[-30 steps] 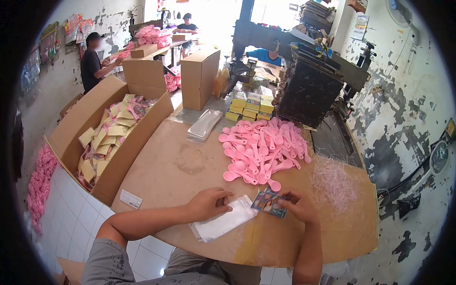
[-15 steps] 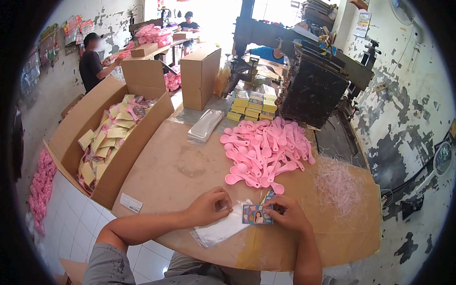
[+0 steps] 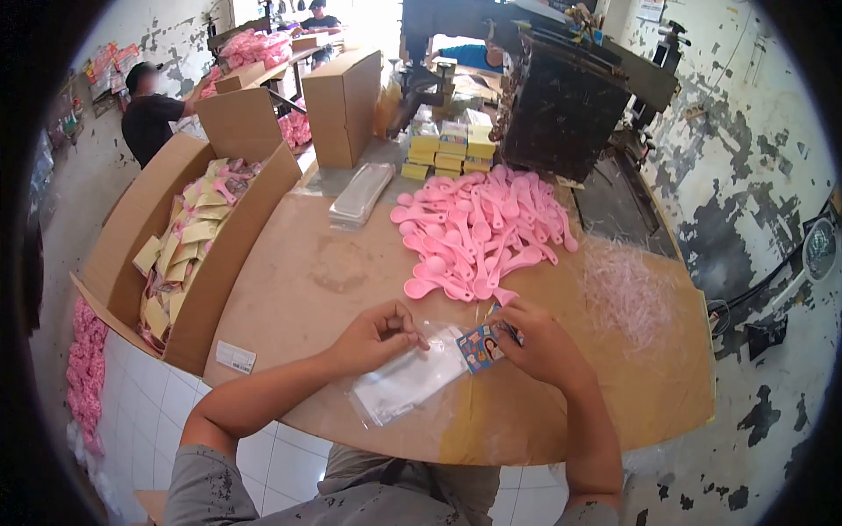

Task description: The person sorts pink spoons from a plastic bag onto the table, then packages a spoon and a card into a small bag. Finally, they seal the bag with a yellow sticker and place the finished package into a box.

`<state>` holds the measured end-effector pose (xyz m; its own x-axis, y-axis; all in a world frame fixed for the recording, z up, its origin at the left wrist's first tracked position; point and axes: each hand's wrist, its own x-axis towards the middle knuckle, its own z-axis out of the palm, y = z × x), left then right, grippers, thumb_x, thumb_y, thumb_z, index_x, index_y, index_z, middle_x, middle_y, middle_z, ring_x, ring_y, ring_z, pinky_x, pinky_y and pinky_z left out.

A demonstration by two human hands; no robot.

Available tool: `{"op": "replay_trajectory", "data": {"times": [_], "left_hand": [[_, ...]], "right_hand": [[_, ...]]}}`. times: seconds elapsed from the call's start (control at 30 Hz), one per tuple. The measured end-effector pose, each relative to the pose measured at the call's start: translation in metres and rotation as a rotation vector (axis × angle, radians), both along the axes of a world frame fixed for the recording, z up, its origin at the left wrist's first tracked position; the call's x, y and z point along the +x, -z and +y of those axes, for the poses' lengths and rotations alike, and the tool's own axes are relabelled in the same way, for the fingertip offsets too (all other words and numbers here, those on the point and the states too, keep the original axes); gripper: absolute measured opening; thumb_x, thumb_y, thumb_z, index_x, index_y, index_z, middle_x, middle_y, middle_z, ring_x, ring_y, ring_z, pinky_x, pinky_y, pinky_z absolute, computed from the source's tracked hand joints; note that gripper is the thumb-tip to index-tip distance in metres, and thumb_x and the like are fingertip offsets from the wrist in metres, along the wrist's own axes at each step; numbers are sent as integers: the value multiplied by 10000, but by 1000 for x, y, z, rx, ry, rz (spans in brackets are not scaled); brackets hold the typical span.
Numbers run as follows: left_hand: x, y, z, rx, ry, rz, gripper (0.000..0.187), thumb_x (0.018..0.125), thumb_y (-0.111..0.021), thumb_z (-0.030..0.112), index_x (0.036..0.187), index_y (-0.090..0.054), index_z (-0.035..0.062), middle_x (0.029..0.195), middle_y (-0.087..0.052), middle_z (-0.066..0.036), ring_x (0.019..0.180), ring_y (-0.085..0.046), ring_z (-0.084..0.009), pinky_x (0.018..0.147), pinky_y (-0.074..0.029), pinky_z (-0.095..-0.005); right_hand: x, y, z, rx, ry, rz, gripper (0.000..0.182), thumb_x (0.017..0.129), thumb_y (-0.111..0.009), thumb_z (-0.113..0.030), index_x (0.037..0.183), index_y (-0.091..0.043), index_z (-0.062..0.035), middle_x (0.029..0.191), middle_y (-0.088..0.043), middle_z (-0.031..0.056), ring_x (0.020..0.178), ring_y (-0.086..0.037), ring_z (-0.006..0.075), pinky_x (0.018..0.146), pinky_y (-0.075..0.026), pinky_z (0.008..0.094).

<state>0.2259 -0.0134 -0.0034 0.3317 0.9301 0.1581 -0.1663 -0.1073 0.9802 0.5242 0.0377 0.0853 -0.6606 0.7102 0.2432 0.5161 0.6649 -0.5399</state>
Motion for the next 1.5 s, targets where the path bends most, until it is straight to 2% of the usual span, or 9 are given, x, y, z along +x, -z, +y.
{"op": "replay_trajectory", "data": {"times": [0.13,0.2,0.33,0.43,0.5,0.83,1.03,1.23,1.5], "left_hand": [[-4,-10,3,-92,84,-93,92,1045,-579,23,1076,-503,67,999,-751,-95,972,-687,-115,850,-509,-269],[-3,-3,6,-106,84,-51,95,1045,-568,16,1086,-498,66,1005,-752,-98,977,-688,-115,865,-514,-285],[3,-5,2,-122,72,-36,339,1033,-579,14,1358,-487,46,1003,-743,-76,976,-686,-108,912,-517,-304],[0,-19,-3,-122,113,47,575,1026,-590,11,1558,-378,61,1007,-739,-61,982,-687,-105,933,-516,-306],[-2,-19,-4,-119,150,8,685,1020,-598,11,1631,-297,80,1010,-739,-52,991,-686,-100,940,-514,-305],[1,-5,3,-156,56,-6,644,1031,-664,56,1587,-339,43,1031,-763,-94,976,-710,-118,935,-525,-288],[2,-11,0,-158,34,10,646,1028,-668,45,1586,-343,36,1043,-775,-110,967,-699,-88,908,-532,-265],[5,-13,-3,-62,21,154,633,1037,-656,53,1589,-347,54,1054,-778,-104,992,-698,-88,881,-549,-274],[9,-32,-20,48,21,319,623,1019,-696,126,1564,-396,97,1065,-791,-133,915,-709,-119,824,-579,-324]], "right_hand": [[-11,-15,1,72,-57,-37,179,887,-685,1,1061,-720,-22,978,-670,107,785,-634,194,678,-506,323],[-15,-13,2,9,29,141,165,877,-691,-5,1041,-706,-3,976,-663,127,805,-654,255,727,-527,368],[-24,39,9,-215,154,555,179,872,-700,-3,1051,-711,-3,983,-666,125,840,-680,259,759,-549,364],[-25,57,7,245,-16,109,206,878,-702,11,1080,-727,-17,999,-685,106,874,-696,225,769,-554,331],[-25,56,2,191,19,116,237,869,-706,32,1099,-733,-21,1016,-692,102,889,-698,221,775,-554,330],[-27,69,2,-197,164,776,262,918,-702,77,1173,-700,15,1082,-690,53,974,-671,114,849,-550,283],[-31,61,-7,-374,163,792,293,914,-727,60,1196,-702,-12,1054,-709,40,880,-657,83,798,-539,261],[-23,49,-4,-77,38,326,291,904,-764,6,1187,-729,-48,968,-733,0,806,-636,56,663,-483,235],[-45,54,-22,-387,145,780,250,905,-788,-49,1148,-733,-54,967,-733,52,820,-662,115,714,-516,277]]}}
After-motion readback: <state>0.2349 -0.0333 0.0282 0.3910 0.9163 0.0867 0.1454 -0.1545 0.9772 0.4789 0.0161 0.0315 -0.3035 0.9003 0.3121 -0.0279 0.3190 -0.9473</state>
